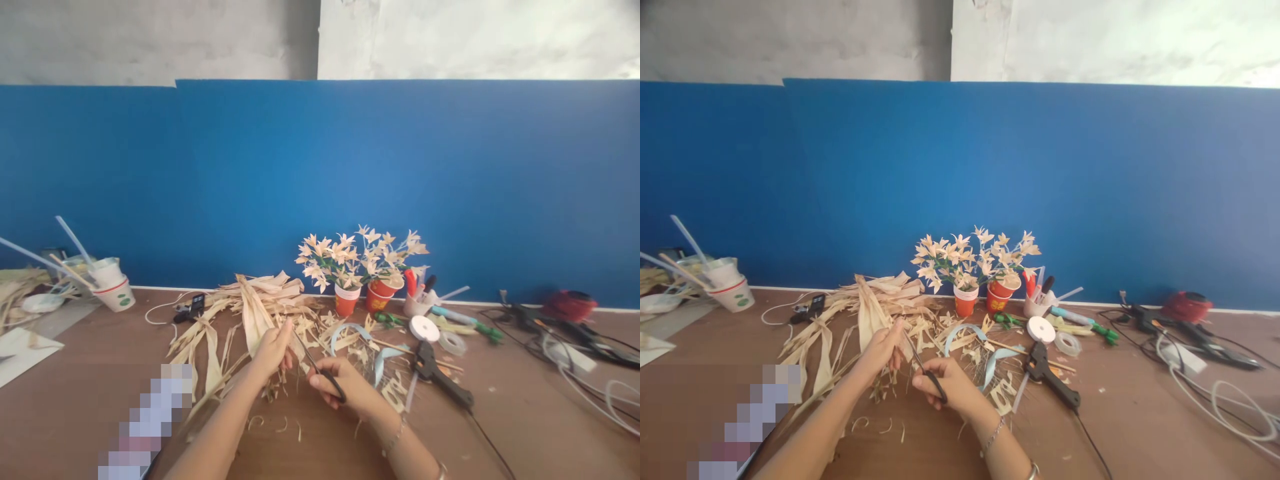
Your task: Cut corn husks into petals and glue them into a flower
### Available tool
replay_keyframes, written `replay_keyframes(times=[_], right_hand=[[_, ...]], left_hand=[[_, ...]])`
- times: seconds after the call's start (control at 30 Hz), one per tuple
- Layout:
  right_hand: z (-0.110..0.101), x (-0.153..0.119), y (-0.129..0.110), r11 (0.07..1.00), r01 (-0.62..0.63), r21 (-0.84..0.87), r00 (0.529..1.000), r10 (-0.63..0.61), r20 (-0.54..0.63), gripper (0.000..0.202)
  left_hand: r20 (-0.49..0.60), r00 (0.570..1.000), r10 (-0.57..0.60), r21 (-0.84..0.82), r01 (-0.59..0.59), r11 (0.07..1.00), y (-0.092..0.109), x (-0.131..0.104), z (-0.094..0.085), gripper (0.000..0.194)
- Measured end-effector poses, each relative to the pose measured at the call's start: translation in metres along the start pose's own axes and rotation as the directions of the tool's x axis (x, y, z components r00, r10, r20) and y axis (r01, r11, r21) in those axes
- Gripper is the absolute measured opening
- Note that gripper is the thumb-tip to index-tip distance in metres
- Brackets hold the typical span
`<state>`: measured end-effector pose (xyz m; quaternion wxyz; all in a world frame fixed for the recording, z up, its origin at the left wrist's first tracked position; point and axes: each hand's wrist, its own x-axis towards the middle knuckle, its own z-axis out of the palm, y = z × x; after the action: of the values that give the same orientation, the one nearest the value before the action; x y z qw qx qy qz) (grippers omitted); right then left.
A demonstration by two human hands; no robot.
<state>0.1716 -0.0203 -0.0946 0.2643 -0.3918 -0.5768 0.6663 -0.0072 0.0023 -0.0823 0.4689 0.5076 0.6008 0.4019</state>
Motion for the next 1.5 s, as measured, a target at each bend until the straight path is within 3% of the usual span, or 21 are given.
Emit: replay_keyframes(times=[0.43,1.0,1.33,1.5], right_hand=[[-0.006,-0.006,-0.006,0.997,-0.018,-0.073,0.995,0.025,0.098,0.046],[-0.016,-0.004,0.004,0.995,-0.01,-0.097,0.979,0.03,0.202,0.041],[-0.017,-0.002,0.005,0.995,-0.029,-0.1,0.977,0.05,0.206,0.042],[-0.017,-0.006,-0.001,0.99,-0.072,-0.121,0.97,0.098,0.222,0.043]], left_hand=[[0.089,0.996,-0.024,0.049,0.019,0.999,0.004,-0.002,-0.009,0.078],[0.091,0.992,0.083,0.131,-0.095,0.987,0.011,-0.007,-0.012,0.066],[0.006,0.994,0.113,0.235,-0.111,0.966,0.008,-0.004,-0.01,0.065],[-0.088,0.981,0.173,0.296,-0.14,0.945,0.007,-0.003,-0.013,0.059]])
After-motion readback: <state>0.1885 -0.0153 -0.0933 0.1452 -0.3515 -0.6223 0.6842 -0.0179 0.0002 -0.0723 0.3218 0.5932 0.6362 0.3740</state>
